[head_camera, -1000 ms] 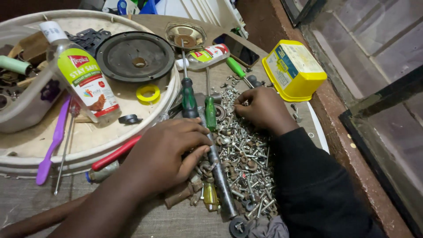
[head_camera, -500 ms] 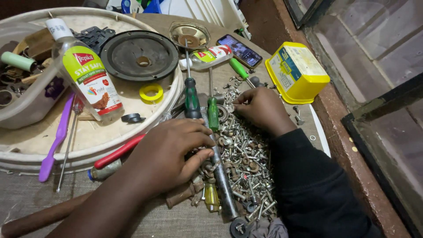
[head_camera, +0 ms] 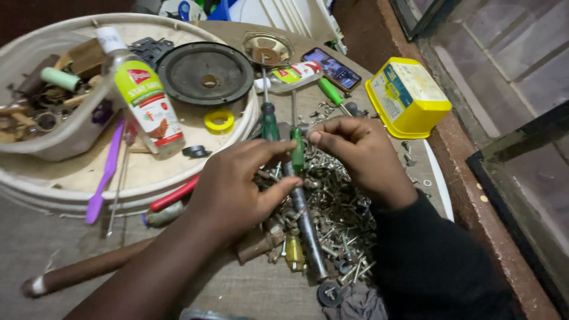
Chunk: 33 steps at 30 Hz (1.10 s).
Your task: Sorting through a large pile of mixed metal hardware on a workbench to identify and separate specific components.
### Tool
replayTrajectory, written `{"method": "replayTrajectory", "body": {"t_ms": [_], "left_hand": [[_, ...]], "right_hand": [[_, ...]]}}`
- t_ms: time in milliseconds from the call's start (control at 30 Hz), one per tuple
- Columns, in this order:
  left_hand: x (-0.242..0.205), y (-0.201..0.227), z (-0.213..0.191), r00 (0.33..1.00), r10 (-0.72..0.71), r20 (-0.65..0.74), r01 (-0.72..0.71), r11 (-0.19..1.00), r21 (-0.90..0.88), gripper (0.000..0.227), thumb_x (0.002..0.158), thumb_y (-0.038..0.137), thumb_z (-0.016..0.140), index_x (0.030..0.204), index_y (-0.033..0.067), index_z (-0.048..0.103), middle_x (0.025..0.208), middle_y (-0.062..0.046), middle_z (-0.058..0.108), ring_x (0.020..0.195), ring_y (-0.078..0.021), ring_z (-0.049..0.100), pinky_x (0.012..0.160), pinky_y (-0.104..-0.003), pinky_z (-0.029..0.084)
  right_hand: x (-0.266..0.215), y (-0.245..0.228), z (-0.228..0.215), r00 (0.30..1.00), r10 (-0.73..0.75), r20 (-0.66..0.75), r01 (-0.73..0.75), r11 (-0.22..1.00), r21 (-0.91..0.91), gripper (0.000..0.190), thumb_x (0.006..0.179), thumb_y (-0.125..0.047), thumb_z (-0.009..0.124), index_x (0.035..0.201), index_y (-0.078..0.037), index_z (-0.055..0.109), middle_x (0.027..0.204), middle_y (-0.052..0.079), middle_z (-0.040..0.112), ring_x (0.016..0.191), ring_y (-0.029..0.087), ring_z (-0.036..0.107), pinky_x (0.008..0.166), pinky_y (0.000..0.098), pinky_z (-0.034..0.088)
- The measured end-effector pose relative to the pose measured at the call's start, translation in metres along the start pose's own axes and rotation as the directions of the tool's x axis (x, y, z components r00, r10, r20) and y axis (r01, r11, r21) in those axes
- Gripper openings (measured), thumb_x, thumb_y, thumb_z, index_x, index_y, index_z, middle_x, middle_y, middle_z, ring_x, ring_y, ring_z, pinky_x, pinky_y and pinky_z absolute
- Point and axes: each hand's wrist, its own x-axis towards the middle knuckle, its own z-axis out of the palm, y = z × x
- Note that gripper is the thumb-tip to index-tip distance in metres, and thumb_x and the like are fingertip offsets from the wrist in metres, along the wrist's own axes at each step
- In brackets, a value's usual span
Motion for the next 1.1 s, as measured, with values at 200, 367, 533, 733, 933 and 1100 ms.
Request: {"method": "replayTrajectory", "body": {"t_ms": [200,367,533,733,933,1100], "left_hand": [[-0.001,0.011,-0.002,0.975,0.04,-0.218,-0.077,0.983,-0.168,0.031,0.087,0.021,0.082,0.115,0.0083,0.075,0.107,-0.009,0.08,0.096,-0.0193,0.078,0.086,-0.031,0.059],[-0.001,0.012,0.001,0.969,-0.044,-0.243,-0.015,0.972,-0.234,0.019,0.092,0.015,0.076,0.11,0.0092,0.077,0.102,-0.008,0.08,0.088,-0.0159,0.076,0.08,-0.028,0.058],[0.0,0.005,0.003,0.973,-0.109,-0.203,0.042,0.95,-0.309,0.018,0.091,0.014,0.076,0.108,0.0086,0.078,0.101,-0.006,0.081,0.089,-0.0128,0.075,0.081,-0.026,0.058],[-0.001,0.001,0.006,0.989,-0.09,-0.12,0.052,0.955,-0.292,0.016,0.09,0.016,0.077,0.105,0.0101,0.079,0.101,-0.006,0.082,0.091,-0.0134,0.078,0.084,-0.027,0.058],[-0.001,0.0,0.008,0.98,-0.089,-0.179,0.017,0.93,-0.367,0.014,0.09,0.012,0.077,0.104,0.0127,0.081,0.076,-0.013,0.076,0.069,-0.0276,0.074,0.066,-0.036,0.057],[0.0,0.0,0.009,0.979,-0.09,-0.182,0.02,0.935,-0.354,0.014,0.091,0.01,0.076,0.105,0.0114,0.08,0.085,-0.016,0.078,0.079,-0.0359,0.077,0.069,-0.04,0.058]], "right_hand": [[-0.034,-0.016,0.028,0.999,-0.029,-0.028,0.036,0.946,0.322,0.018,0.091,-0.013,0.071,0.105,-0.001,0.075,0.103,0.012,0.078,0.095,0.019,0.073,0.092,0.0306,0.061],[-0.035,-0.004,0.021,0.995,-0.052,-0.083,0.064,0.987,0.144,0.018,0.094,-0.019,0.071,0.104,-0.005,0.076,0.097,0.003,0.076,0.089,0.01,0.065,0.086,0.0232,0.052],[-0.028,0.012,0.014,0.975,-0.137,-0.176,0.14,0.99,0.008,0.018,0.097,-0.018,0.071,0.109,-0.007,0.076,0.103,0.003,0.077,0.095,0.008,0.067,0.09,0.0228,0.055],[-0.029,0.002,0.019,0.973,-0.2,-0.118,0.193,0.979,-0.063,0.016,0.091,-0.015,0.075,0.106,-0.009,0.077,0.105,0.007,0.08,0.095,0.011,0.073,0.09,0.0264,0.06],[-0.032,-0.016,0.028,0.965,-0.201,-0.166,0.224,0.965,0.139,0.014,0.087,-0.005,0.084,0.099,-0.001,0.08,0.057,-0.005,0.049,0.062,0.0,0.04,0.058,0.0177,0.038],[-0.029,-0.012,0.021,0.971,-0.219,-0.1,0.233,0.959,0.164,0.013,0.093,-0.008,0.076,0.102,0.001,0.077,0.059,-0.003,0.049,0.063,0.003,0.04,0.06,0.0196,0.038]]}}
